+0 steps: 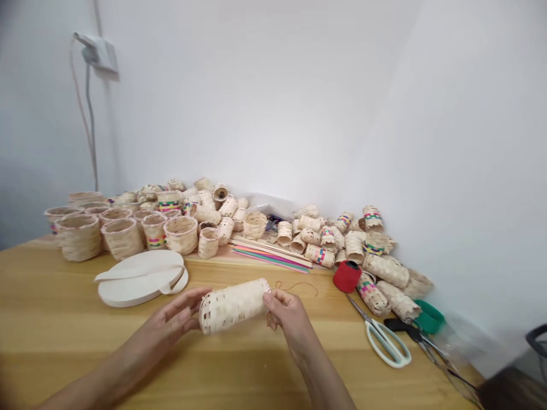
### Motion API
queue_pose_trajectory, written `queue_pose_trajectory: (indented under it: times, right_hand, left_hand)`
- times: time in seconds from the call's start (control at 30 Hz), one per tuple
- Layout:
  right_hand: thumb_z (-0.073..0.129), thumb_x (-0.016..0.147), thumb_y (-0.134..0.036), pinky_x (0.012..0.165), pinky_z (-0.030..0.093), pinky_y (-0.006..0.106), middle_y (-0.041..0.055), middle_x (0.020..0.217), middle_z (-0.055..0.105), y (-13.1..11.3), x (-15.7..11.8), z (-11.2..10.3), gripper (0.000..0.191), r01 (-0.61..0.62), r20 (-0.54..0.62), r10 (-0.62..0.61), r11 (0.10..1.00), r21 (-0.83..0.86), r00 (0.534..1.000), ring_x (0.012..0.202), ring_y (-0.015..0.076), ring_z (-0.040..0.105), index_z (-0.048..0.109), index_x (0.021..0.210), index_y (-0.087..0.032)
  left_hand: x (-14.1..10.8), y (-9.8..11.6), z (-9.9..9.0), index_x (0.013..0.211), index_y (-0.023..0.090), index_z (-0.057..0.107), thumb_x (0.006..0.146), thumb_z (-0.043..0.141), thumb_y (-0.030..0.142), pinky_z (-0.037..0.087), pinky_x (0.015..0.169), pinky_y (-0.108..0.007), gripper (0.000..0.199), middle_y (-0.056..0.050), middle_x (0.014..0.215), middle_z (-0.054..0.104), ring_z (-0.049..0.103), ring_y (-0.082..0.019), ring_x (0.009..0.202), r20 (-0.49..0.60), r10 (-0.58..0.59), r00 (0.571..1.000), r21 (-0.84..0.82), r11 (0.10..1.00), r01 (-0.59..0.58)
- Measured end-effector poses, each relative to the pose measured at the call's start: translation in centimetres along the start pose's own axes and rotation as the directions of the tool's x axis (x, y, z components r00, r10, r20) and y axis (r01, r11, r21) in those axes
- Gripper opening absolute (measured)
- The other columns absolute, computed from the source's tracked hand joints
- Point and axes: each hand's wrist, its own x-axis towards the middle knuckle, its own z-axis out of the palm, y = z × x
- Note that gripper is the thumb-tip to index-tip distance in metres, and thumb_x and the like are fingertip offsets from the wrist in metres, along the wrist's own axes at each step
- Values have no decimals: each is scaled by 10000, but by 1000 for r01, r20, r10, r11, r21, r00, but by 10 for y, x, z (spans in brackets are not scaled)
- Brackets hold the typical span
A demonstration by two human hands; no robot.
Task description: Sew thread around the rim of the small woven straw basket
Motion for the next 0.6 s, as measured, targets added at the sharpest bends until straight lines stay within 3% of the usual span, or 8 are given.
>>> queue_pose_trajectory:
  times: [0.1,0.2,0.27,0.4,0.5,0.6]
  right_hand:
    - [762,674,-537,440,208,209,-72,441,389,-3,-1,-3,455,14,9,-14,1000,3,1000,406,55,298,538,624,-145]
    - [739,702,-550,462,232,211,-92,442,335,-4,-2,-4,456,26,22,-28,997,68,999,416,54,263,507,641,-162]
    - [703,739,-567,472,239,205,-113,448,269,-3,-1,-5,452,24,27,-28,991,129,999,423,54,205,482,672,-178]
    - [698,749,-562,463,229,192,-125,478,198,7,1,-2,446,-52,76,37,977,207,996,445,62,119,450,712,-194]
    - [692,762,-553,471,242,189,-121,500,196,18,2,1,432,-137,110,117,969,203,987,459,65,107,450,730,-196]
    - [691,768,-543,498,273,194,-113,517,228,27,2,3,401,-183,104,170,975,129,980,469,67,139,506,803,-190]
  left_hand:
    - [5,-6,-9,1212,227,564,788,610,549,453,916,-383,535,-114,1277,580,547,-297,1139,-12,-15,1000,32,999,15]
    - [7,-12,-14,1225,245,567,724,689,534,455,905,-372,591,-111,1275,582,528,-297,1153,79,24,997,62,998,-28]
    - [5,-13,-11,1263,242,541,723,687,540,469,854,-370,634,-122,1237,600,561,-286,1085,150,70,986,27,997,-74]
    - [-1,-8,7,1371,231,412,733,686,532,464,813,-368,757,-128,1111,644,630,-217,868,218,39,975,-77,997,-23]
    - [-3,-3,16,1452,245,241,657,757,515,462,830,-358,986,-137,1162,624,612,-246,976,204,39,978,-97,995,-19]
    - [-6,3,18,1404,226,375,673,764,429,452,875,-351,853,-121,1186,622,594,-239,992,64,94,994,171,980,-103]
